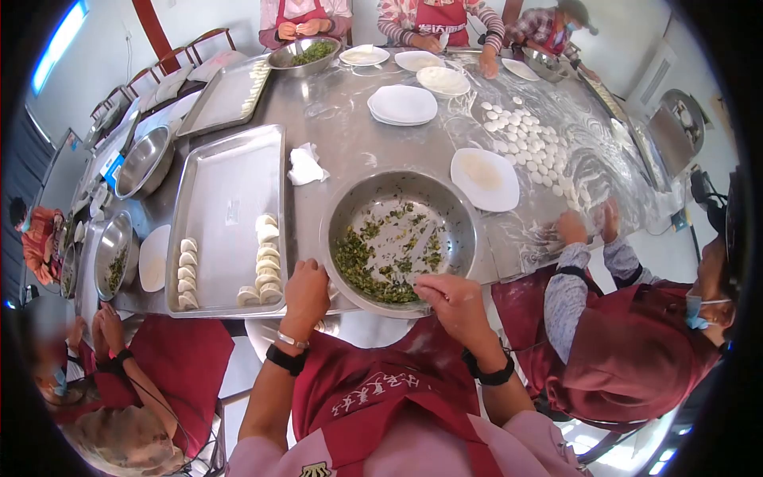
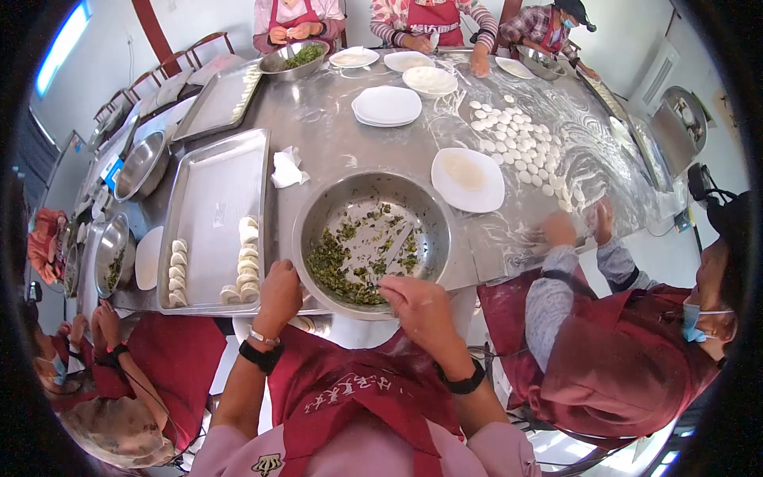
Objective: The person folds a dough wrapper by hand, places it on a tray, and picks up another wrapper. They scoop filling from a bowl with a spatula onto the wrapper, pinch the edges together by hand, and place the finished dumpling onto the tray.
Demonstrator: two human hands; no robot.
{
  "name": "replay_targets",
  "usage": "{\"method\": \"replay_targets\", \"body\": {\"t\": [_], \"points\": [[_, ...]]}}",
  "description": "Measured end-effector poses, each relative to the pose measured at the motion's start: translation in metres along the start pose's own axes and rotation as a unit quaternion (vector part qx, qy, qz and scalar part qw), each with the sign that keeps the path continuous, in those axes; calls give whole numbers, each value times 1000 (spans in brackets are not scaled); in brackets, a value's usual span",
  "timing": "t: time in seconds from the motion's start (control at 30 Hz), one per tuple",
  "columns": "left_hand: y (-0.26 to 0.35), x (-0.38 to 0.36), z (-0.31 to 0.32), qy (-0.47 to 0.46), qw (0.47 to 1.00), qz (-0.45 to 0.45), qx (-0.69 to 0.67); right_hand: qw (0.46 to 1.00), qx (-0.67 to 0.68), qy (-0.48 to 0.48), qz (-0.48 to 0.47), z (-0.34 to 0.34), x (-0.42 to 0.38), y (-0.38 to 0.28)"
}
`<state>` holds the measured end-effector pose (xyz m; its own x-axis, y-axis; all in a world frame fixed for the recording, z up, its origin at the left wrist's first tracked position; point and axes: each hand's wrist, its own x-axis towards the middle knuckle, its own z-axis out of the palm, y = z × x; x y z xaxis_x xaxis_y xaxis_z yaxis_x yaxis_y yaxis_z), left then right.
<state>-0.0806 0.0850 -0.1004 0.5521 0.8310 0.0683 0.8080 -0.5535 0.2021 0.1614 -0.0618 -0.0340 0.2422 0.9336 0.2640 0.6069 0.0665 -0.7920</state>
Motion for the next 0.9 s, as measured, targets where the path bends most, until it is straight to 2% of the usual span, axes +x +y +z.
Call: {"method": "replay_targets", "body": {"t": [0.13, 0.2, 0.27, 0.33, 0.4, 0.47, 0.5, 0.57, 0.7, 0.8, 0.9], "points": [[8, -20, -21, 5, 997, -26, -79, 997, 69, -28, 31, -1, -6, -12], [17, -42, -53, 5, 989, -42, -144, 981, 156, -67, 98, -5, -6, -21], [22, -55, -74, -12, 944, -73, -321, 958, 239, -93, 132, 3, -7, -31], [33, -63, -93, -12, 877, -96, -471, 938, 310, -92, 124, 17, -4, -40], [47, -63, -104, -6, 797, -93, -597, 906, 381, -133, 125, 31, 0, -45], [54, -63, -97, 22, 771, -64, -633, 868, 445, -164, 150, 39, -1, -50], [57, -62, -93, 35, 756, -49, -652, 876, 429, -170, 143, 41, -1, -50], [66, -61, -87, 65, 758, -53, -647, 890, 398, -183, 128, 42, -2, -50], [69, -62, -71, 117, 783, -76, -606, 918, 339, -147, 146, 40, -2, -53], [70, -65, -67, 116, 811, -107, -564, 916, 325, -140, 186, 38, -5, -52], [67, -71, -64, 61, 842, -130, -520, 905, 338, -134, 221, 39, -6, -49]]}}
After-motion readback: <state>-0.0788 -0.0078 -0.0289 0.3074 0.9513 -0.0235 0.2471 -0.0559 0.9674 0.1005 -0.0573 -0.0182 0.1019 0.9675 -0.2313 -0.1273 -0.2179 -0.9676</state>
